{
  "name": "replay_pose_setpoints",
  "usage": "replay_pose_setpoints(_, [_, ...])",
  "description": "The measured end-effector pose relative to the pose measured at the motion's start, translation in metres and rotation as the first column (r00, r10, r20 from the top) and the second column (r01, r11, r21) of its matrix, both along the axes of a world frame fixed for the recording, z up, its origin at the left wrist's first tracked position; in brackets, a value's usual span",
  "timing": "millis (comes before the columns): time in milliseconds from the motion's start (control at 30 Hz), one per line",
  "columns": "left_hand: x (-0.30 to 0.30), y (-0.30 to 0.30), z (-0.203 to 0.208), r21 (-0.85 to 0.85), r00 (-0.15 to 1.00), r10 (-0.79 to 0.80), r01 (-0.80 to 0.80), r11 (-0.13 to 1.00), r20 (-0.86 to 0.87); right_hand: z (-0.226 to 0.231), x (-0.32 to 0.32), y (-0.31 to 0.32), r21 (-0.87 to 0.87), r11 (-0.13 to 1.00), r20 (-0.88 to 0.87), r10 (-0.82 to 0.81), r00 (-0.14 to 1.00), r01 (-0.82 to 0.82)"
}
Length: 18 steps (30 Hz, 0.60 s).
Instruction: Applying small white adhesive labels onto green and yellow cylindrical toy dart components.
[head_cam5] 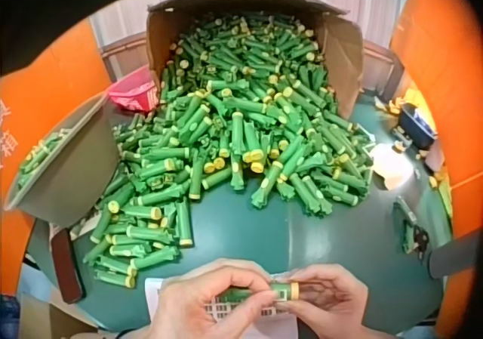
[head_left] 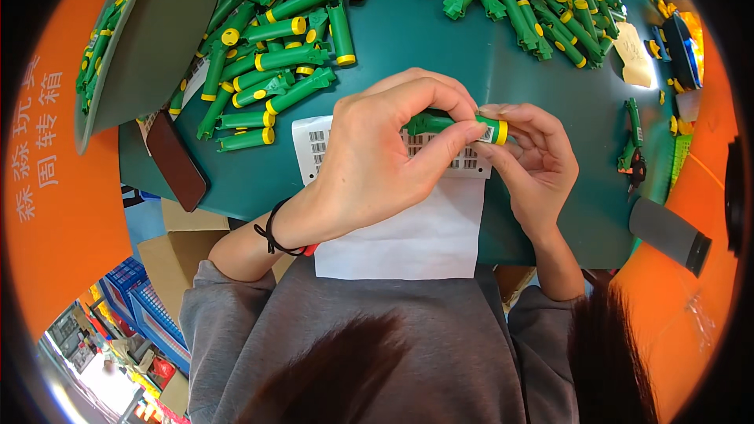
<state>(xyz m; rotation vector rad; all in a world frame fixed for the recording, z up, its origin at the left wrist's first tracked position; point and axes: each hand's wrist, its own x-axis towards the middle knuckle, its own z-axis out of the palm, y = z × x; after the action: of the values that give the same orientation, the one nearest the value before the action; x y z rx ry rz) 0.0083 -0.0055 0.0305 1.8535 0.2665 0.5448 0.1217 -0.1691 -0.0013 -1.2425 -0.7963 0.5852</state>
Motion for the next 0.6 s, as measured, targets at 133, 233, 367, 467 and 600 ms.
replay_pose_setpoints(133, [0.0002,0.0014,-0.0009,0.042,1.0,0.001,-0.001,0.999,-0.018,-0.0037,0.0035,-0.0004,0.007,1.0,0.034,0.025,0.999,-0.026])
replay_pose_setpoints(233, [-0.0009,0.0007,-0.0019,0.06,0.999,0.013,-0.01,0.998,-0.04,-0.0065,0.0024,-0.0011,-0.007,1.0,-0.003,0.013,1.0,-0.013])
replay_pose_setpoints(367, [-0.0026,-0.0018,-0.0054,0.014,0.998,0.035,-0.034,0.999,-0.05,-0.0077,0.0017,-0.0003,-0.021,1.0,-0.016,0.023,1.0,-0.023])
replay_pose_setpoints(467, [-0.0029,-0.0033,-0.0056,-0.011,0.998,0.045,-0.045,0.999,-0.041,-0.007,0.0009,-0.0006,-0.015,1.0,-0.032,0.023,0.999,-0.024])
replay_pose_setpoints(600, [-0.0046,-0.0012,-0.0076,0.001,0.998,0.025,-0.025,1.0,-0.064,-0.0055,-0.0018,0.0003,-0.041,0.999,-0.059,-0.003,0.998,0.001])
